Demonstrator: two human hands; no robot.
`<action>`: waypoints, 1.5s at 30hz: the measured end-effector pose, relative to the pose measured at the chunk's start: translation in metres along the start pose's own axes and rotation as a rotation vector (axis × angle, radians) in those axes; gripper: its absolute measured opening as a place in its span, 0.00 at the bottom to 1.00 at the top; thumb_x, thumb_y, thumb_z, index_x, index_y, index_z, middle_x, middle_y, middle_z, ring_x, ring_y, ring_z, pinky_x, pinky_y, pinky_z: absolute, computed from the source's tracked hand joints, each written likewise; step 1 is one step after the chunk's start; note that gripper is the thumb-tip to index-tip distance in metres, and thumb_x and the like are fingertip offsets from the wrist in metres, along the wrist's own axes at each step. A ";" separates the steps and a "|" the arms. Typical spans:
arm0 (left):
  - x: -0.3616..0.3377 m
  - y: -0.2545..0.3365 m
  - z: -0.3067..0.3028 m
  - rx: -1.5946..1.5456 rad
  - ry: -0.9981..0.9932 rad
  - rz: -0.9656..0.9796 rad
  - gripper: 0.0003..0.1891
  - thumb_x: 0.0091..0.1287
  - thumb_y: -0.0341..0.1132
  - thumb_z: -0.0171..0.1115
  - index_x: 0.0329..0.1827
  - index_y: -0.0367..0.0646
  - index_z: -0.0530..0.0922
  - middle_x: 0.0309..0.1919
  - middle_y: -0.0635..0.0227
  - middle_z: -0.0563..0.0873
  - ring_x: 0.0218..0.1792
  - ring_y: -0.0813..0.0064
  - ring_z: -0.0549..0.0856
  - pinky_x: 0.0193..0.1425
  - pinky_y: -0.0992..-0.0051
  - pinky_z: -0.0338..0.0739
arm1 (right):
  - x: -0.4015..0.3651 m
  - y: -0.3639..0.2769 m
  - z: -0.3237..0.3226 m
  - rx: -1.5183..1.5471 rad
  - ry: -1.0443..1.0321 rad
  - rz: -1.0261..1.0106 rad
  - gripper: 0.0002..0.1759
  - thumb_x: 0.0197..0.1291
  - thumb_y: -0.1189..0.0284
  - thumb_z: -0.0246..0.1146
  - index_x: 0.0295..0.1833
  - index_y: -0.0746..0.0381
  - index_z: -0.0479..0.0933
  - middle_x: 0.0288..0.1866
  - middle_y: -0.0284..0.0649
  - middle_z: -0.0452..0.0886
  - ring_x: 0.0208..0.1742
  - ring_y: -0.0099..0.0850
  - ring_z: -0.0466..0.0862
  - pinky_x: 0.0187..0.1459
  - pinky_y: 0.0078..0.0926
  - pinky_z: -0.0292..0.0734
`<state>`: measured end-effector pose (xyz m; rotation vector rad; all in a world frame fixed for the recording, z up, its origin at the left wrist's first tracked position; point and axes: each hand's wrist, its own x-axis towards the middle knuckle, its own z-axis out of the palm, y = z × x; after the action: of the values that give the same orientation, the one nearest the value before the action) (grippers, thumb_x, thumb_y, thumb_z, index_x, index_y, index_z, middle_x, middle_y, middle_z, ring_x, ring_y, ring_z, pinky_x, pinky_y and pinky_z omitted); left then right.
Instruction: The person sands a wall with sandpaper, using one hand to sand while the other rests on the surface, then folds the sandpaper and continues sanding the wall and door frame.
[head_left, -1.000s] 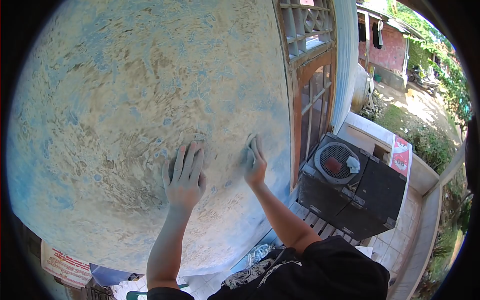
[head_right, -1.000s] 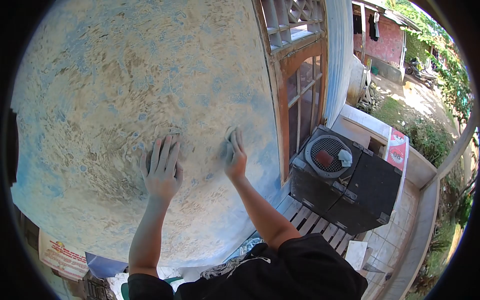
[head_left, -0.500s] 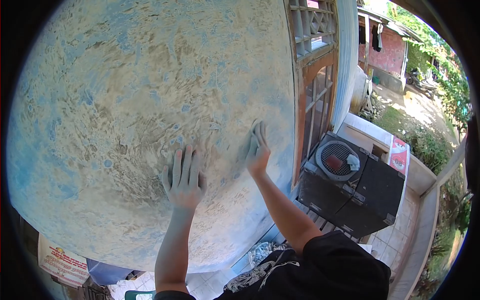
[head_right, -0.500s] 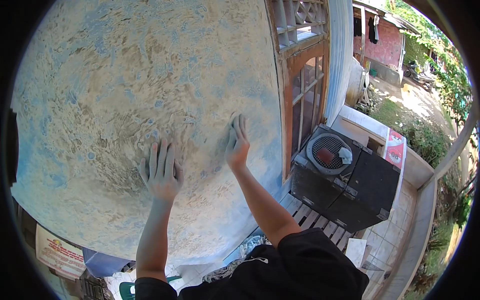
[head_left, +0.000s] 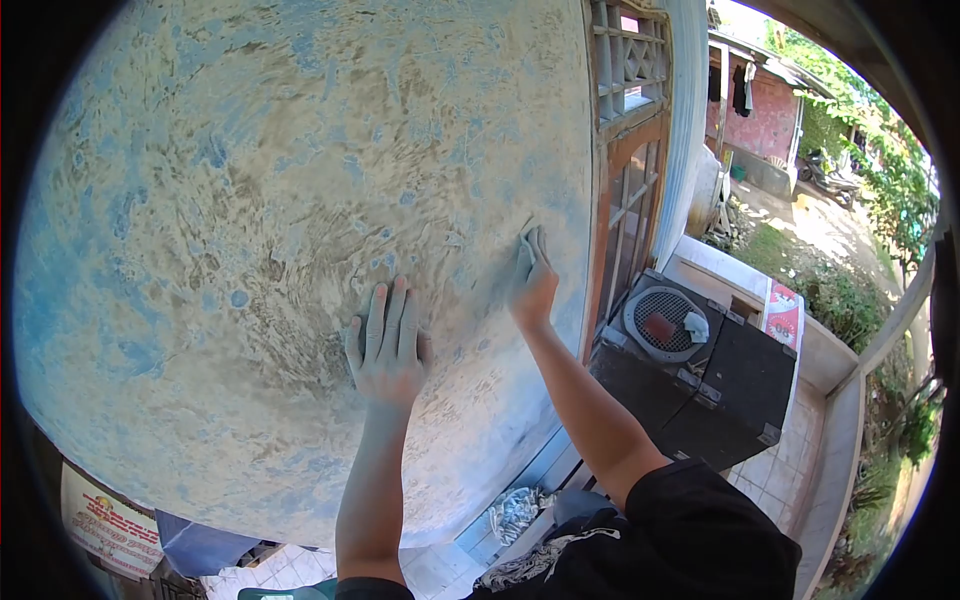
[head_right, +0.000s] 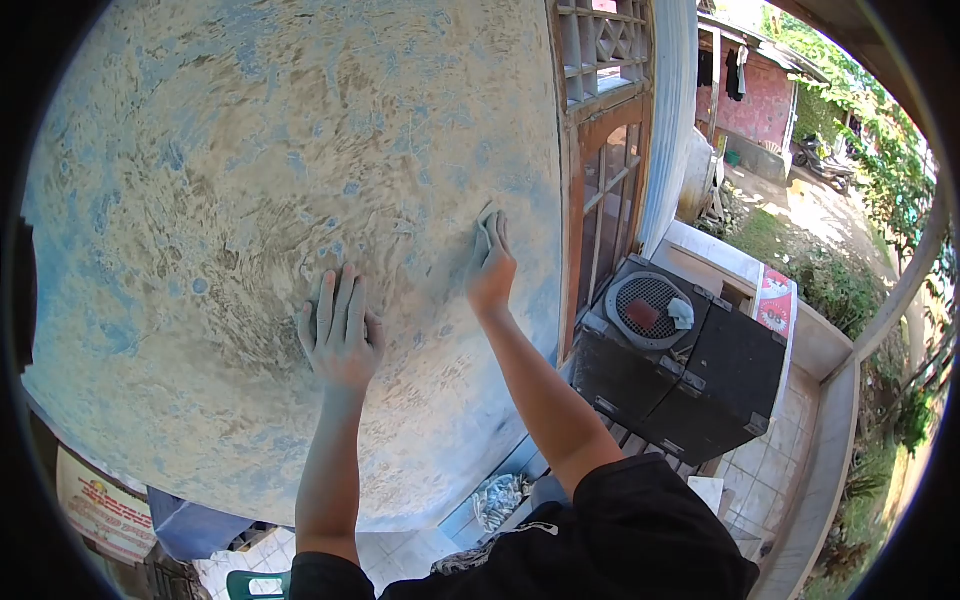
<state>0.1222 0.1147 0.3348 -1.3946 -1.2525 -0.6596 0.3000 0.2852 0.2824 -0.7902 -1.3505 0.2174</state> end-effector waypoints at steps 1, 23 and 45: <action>0.001 0.000 0.000 -0.013 0.000 -0.005 0.24 0.71 0.34 0.60 0.71 0.53 0.86 0.75 0.77 0.86 0.80 0.74 0.79 0.86 0.58 0.58 | 0.006 -0.005 0.002 -0.010 0.042 0.058 0.25 0.82 0.76 0.56 0.79 0.72 0.73 0.85 0.62 0.69 0.87 0.53 0.67 0.81 0.40 0.71; 0.002 0.005 -0.001 -0.008 0.010 -0.054 0.19 0.73 0.32 0.60 0.63 0.50 0.90 0.70 0.72 0.90 0.76 0.69 0.83 0.77 0.60 0.68 | -0.029 -0.049 -0.003 0.194 -0.254 -0.353 0.23 0.81 0.77 0.56 0.76 0.73 0.78 0.82 0.61 0.74 0.85 0.55 0.71 0.79 0.42 0.73; 0.002 0.018 0.005 0.233 -0.078 -0.093 0.25 0.79 0.41 0.55 0.76 0.56 0.85 0.77 0.70 0.84 0.81 0.62 0.77 0.87 0.54 0.55 | 0.024 -0.008 0.018 0.165 0.238 0.058 0.22 0.81 0.80 0.58 0.75 0.74 0.78 0.84 0.63 0.70 0.87 0.54 0.68 0.80 0.45 0.73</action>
<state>0.1385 0.1224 0.3294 -1.1843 -1.4154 -0.5075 0.2869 0.2994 0.3066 -0.6940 -1.0717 0.2682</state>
